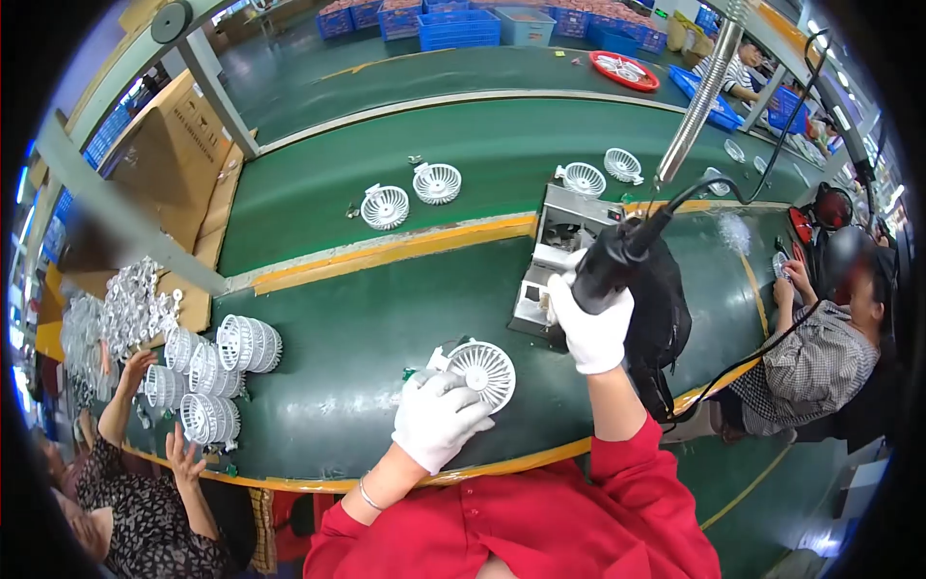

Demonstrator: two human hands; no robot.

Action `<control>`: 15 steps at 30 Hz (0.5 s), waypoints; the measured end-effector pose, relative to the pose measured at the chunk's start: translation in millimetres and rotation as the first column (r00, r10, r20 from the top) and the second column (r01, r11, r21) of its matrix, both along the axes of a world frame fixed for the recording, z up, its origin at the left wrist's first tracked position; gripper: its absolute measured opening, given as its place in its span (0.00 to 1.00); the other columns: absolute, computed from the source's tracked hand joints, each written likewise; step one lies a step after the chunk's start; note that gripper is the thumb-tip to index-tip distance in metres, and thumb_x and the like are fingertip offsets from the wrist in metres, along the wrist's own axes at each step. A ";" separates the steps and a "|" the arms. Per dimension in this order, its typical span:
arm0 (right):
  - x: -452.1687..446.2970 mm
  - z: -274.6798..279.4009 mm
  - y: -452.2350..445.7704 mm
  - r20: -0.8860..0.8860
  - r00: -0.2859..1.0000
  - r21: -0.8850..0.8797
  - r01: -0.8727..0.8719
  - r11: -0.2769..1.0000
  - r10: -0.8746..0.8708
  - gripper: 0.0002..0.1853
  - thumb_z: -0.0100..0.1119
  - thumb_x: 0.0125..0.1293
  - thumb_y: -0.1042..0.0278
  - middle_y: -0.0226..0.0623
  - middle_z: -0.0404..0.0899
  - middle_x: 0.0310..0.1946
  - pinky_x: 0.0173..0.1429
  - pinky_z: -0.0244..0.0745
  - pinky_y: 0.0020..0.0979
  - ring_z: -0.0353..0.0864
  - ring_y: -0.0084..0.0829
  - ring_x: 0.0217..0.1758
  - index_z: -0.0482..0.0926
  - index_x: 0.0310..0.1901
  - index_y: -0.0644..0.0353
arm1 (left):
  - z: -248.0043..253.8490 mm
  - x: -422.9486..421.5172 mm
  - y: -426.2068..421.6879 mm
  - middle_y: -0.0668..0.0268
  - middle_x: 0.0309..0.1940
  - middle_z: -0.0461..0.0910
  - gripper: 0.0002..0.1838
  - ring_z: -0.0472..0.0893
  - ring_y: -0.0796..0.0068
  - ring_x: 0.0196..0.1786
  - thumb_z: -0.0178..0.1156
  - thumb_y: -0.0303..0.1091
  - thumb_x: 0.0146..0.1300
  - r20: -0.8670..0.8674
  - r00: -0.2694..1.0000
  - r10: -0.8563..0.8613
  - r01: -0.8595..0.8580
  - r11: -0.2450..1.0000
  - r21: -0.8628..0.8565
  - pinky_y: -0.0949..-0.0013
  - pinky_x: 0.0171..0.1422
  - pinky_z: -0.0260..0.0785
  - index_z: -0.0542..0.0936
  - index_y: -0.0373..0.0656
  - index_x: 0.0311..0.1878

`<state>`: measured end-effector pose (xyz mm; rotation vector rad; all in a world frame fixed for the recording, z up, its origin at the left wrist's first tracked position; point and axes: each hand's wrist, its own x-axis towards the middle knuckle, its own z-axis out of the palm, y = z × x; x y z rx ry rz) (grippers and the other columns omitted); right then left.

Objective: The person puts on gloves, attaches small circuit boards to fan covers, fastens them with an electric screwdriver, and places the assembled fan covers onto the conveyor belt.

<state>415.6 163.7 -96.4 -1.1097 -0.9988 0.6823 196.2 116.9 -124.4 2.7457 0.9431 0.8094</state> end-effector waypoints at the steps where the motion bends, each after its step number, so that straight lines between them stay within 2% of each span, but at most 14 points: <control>1: -0.5 -3.5 -4.7 0.050 0.999 -0.040 -0.010 0.999 0.012 0.16 0.63 0.54 0.86 0.30 0.76 0.24 0.27 0.70 0.23 0.76 0.19 0.21 0.72 0.43 0.65 | 3.4 -1.0 -1.2 0.76 0.34 0.79 0.17 0.77 0.71 0.41 0.72 0.43 0.38 -0.001 1.000 0.019 -0.019 0.999 0.033 0.62 0.44 0.66 0.81 0.52 0.33; 2: -1.5 3.0 -10.3 0.074 0.997 0.013 -0.032 0.999 0.031 0.16 0.59 0.55 0.87 0.32 0.75 0.23 0.26 0.71 0.24 0.75 0.21 0.20 0.71 0.44 0.65 | 3.4 -5.3 -4.3 0.75 0.35 0.79 0.18 0.77 0.70 0.40 0.73 0.43 0.38 0.006 0.998 0.062 -0.062 0.998 -0.001 0.64 0.42 0.66 0.82 0.51 0.34; 4: -9.5 28.5 -22.9 -0.067 0.996 0.123 -0.057 0.991 0.065 0.17 0.53 0.56 0.88 0.34 0.72 0.20 0.23 0.70 0.26 0.71 0.24 0.17 0.68 0.47 0.65 | 0.5 -13.2 -16.3 0.72 0.35 0.79 0.19 0.78 0.69 0.38 0.73 0.43 0.38 0.013 0.989 0.147 -0.146 0.986 -0.078 0.66 0.37 0.67 0.82 0.50 0.36; 5: -12.8 38.3 -27.7 -0.103 0.989 0.188 -0.085 0.978 0.106 0.18 0.50 0.56 0.88 0.35 0.70 0.19 0.22 0.69 0.27 0.69 0.25 0.15 0.67 0.48 0.65 | -13.8 -17.5 -15.9 0.68 0.37 0.79 0.22 0.78 0.67 0.34 0.74 0.41 0.38 0.161 0.978 0.132 -0.130 0.991 -0.024 0.67 0.32 0.66 0.81 0.47 0.39; 6: -15.3 47.0 -30.9 -0.134 0.980 0.257 -0.107 0.960 0.145 0.18 0.48 0.57 0.89 0.35 0.68 0.17 0.21 0.69 0.29 0.67 0.26 0.14 0.65 0.50 0.64 | -16.1 -17.1 -14.5 0.67 0.37 0.79 0.22 0.78 0.67 0.34 0.74 0.40 0.38 0.198 0.969 0.150 -0.130 0.985 -0.110 0.67 0.32 0.66 0.81 0.47 0.40; 8: -20.5 53.2 -34.2 -0.084 0.971 0.317 -0.189 0.930 0.226 0.19 0.45 0.57 0.89 0.34 0.65 0.16 0.20 0.68 0.30 0.64 0.25 0.13 0.64 0.50 0.62 | -17.4 -10.0 -7.7 0.66 0.36 0.80 0.22 0.77 0.66 0.33 0.75 0.38 0.38 0.275 0.943 0.188 -0.111 0.956 -0.272 0.66 0.33 0.67 0.81 0.47 0.41; 9: -24.8 52.8 -33.6 -0.081 0.960 0.342 -0.226 0.912 0.268 0.19 0.45 0.57 0.89 0.34 0.65 0.16 0.20 0.68 0.30 0.65 0.25 0.13 0.64 0.50 0.61 | -22.5 -7.3 -3.7 0.67 0.33 0.80 0.17 0.77 0.65 0.31 0.75 0.36 0.39 0.357 0.919 0.165 -0.074 0.964 -0.255 0.64 0.33 0.67 0.82 0.47 0.36; 10: -30.2 52.6 -33.1 -0.076 0.947 0.367 -0.263 0.892 0.311 0.19 0.45 0.56 0.89 0.34 0.65 0.16 0.20 0.68 0.30 0.65 0.25 0.13 0.64 0.50 0.61 | -24.6 -8.1 -3.1 0.67 0.32 0.79 0.16 0.77 0.65 0.31 0.75 0.36 0.40 0.308 0.941 0.136 -0.062 0.969 -0.240 0.64 0.33 0.67 0.82 0.47 0.34; 11: -43.9 52.0 -32.5 -0.128 0.960 0.351 -0.193 0.916 0.251 0.19 0.45 0.56 0.89 0.34 0.65 0.16 0.20 0.69 0.30 0.65 0.26 0.12 0.64 0.49 0.61 | -26.2 -9.0 -3.1 0.68 0.30 0.79 0.14 0.77 0.65 0.31 0.74 0.37 0.40 0.257 0.960 0.106 -0.047 0.973 -0.225 0.64 0.34 0.67 0.82 0.48 0.32; 13: -46.1 33.7 -26.5 -0.074 0.960 0.313 -0.234 0.920 0.269 0.20 0.47 0.56 0.90 0.34 0.68 0.20 0.22 0.70 0.31 0.67 0.26 0.14 0.64 0.50 0.61 | -26.3 -7.3 -3.3 0.69 0.26 0.78 0.11 0.77 0.65 0.30 0.74 0.38 0.41 0.211 0.976 0.058 -0.014 0.979 -0.204 0.63 0.35 0.66 0.81 0.48 0.26; 15: -51.7 24.7 -26.9 -0.197 0.938 0.198 -0.246 0.949 0.284 0.22 0.61 0.50 0.91 0.31 0.74 0.34 0.34 0.73 0.22 0.75 0.19 0.31 0.71 0.47 0.63 | -29.7 -7.8 -2.9 0.70 0.26 0.78 0.12 0.76 0.65 0.29 0.74 0.40 0.41 0.200 0.979 0.042 0.000 0.979 -0.206 0.63 0.35 0.66 0.81 0.48 0.26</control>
